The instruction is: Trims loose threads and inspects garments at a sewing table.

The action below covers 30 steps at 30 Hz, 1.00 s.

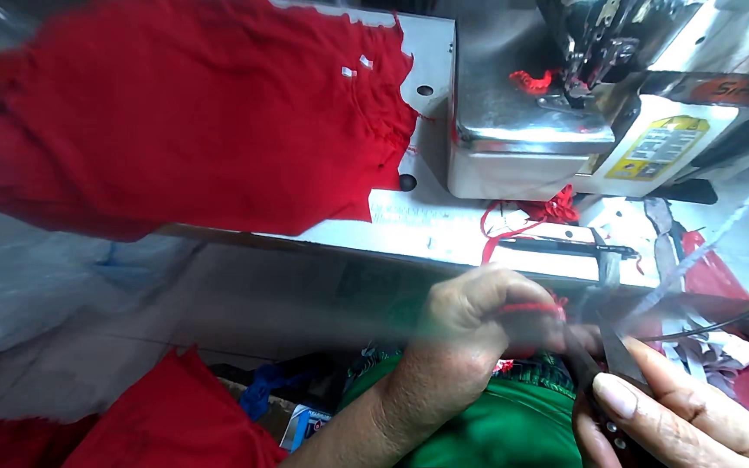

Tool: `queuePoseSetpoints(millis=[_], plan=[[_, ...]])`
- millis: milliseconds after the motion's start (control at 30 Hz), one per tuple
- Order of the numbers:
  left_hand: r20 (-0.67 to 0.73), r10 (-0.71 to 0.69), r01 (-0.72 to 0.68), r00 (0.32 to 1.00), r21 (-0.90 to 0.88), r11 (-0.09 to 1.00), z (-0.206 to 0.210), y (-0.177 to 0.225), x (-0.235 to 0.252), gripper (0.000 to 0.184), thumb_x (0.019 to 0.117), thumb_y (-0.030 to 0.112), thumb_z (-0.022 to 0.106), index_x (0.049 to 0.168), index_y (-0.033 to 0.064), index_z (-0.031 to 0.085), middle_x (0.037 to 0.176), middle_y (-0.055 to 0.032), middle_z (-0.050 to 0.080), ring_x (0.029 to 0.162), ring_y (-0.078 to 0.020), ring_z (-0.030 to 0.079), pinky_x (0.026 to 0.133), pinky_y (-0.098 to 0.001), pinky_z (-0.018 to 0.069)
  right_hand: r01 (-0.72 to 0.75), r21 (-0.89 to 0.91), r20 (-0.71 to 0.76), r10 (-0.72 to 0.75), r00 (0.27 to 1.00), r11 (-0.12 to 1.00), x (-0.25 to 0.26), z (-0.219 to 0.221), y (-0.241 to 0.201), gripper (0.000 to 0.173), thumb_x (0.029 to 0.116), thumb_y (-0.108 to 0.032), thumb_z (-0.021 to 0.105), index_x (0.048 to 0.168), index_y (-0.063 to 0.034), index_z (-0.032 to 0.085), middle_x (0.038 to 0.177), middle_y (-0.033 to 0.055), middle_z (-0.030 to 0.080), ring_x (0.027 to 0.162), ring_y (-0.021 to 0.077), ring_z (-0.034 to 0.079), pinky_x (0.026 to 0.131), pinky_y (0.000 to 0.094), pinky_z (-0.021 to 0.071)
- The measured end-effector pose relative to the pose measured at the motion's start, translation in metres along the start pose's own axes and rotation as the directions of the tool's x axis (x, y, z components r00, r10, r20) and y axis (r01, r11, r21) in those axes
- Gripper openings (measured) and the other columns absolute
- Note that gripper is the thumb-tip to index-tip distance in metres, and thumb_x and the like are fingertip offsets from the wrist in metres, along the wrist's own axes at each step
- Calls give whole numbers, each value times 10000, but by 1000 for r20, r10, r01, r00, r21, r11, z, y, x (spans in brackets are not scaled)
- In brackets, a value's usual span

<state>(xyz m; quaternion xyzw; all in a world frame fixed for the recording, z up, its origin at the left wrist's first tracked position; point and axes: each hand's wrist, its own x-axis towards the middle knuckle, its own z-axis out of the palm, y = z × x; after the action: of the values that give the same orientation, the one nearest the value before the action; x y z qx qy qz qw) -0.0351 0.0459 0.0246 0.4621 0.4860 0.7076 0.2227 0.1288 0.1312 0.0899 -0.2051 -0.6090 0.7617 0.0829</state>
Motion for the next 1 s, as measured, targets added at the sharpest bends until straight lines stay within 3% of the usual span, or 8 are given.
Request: queuePoseSetpoints(millis=[233,433,833,1000], plan=[[38,23,-23,999,4,1000,-2,-1,1,75,932,32,653,886,54,709,877,3,660,881,-26,642,794,-151,542,14,-4,-8,-14,1000,1000,0,0,2,288,1071,-37,343,1300,-48,517,787,-121,623,617,-21,604,528,149,524],[3,-65,65,998,-37,997,1,1,0,97,947,46,644,904,75,726,868,20,653,830,-10,638,749,-143,548,51,-38,3,-51,999,998,0,0,3,284,1077,-45,346,1310,-39,509,799,-117,626,635,-26,606,552,147,526],[36,33,-33,999,16,999,-2,0,1,66,934,44,660,904,68,713,893,15,663,906,-23,644,812,-152,543,23,-17,11,-23,1000,1000,0,-1,0,279,1075,-46,348,1299,-54,515,796,-121,618,626,-27,601,534,145,522],[21,22,-23,1000,6,1000,-2,0,1,72,956,78,653,912,70,710,895,21,658,879,-6,641,790,-141,545,26,0,24,-26,999,1000,1,-1,0,284,1074,-46,347,1303,-53,515,797,-121,619,633,-27,604,539,146,523]])
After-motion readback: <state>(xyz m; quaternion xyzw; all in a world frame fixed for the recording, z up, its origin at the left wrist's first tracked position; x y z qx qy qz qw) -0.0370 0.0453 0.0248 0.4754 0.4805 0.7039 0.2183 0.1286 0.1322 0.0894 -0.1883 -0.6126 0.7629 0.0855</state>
